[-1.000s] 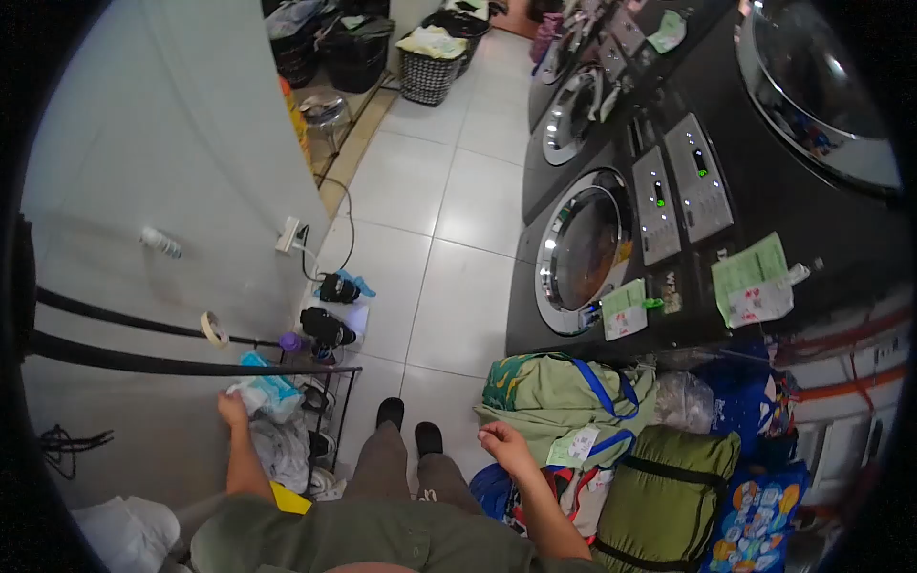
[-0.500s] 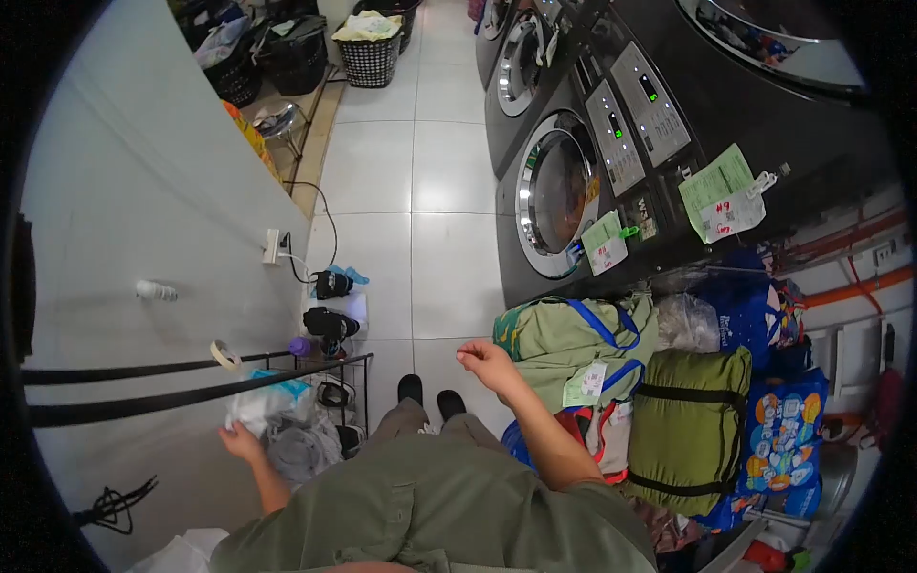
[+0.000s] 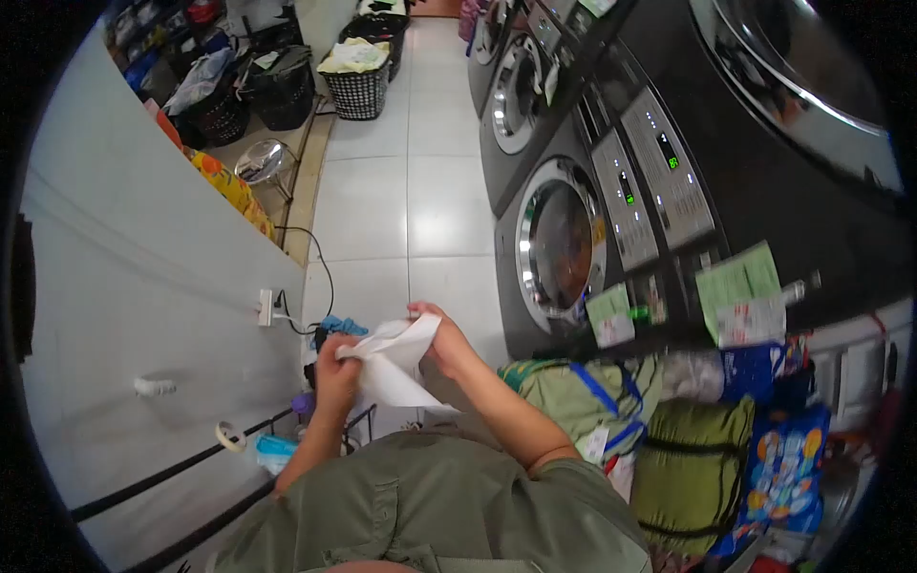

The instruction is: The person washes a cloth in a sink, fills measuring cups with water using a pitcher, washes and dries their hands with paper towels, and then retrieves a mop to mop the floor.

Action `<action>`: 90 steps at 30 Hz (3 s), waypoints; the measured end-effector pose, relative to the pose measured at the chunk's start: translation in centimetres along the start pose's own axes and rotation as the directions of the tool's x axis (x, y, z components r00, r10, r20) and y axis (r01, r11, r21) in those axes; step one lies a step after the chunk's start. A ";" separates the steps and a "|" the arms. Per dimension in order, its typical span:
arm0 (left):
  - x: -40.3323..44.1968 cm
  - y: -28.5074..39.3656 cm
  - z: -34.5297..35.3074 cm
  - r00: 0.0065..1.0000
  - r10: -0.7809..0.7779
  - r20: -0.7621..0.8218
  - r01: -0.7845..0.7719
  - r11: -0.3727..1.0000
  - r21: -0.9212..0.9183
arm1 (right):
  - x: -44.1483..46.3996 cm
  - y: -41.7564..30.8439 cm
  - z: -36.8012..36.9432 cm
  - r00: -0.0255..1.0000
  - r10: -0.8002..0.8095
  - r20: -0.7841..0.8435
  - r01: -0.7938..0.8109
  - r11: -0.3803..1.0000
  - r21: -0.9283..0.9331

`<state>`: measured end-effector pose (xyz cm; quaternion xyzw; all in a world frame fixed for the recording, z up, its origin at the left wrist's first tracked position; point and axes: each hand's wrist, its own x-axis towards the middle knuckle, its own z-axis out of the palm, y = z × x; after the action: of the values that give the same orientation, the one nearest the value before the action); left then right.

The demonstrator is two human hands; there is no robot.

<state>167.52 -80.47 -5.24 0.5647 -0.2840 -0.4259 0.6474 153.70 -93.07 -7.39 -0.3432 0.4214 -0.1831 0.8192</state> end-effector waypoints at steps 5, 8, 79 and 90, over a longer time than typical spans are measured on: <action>13.1 -0.9 12.0 0.897 0.246 0.367 -0.198 0.966 -0.164 | 11.3 -11.2 -0.8 0.958 -0.267 -0.099 0.285 0.902 0.324; 19.3 1.4 16.1 0.942 0.226 0.249 -0.180 0.964 -0.196 | 15.7 -19.4 0.2 0.752 -0.573 -0.326 0.613 0.790 0.024; 108.3 19.9 21.2 -0.246 0.533 0.810 -0.139 0.807 -0.573 | 76.5 -64.8 13.6 0.564 -0.581 -0.587 0.648 -0.128 0.751; 108.3 13.4 17.2 -0.490 0.339 0.803 -0.267 0.819 -0.508 | 70.5 -63.0 8.9 0.098 -0.109 -0.989 0.993 0.076 0.090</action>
<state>207.53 -183.37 -0.96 -0.1594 -0.8271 -0.4840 0.2370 201.05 -174.93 1.61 0.0759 0.3658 -0.8614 0.3441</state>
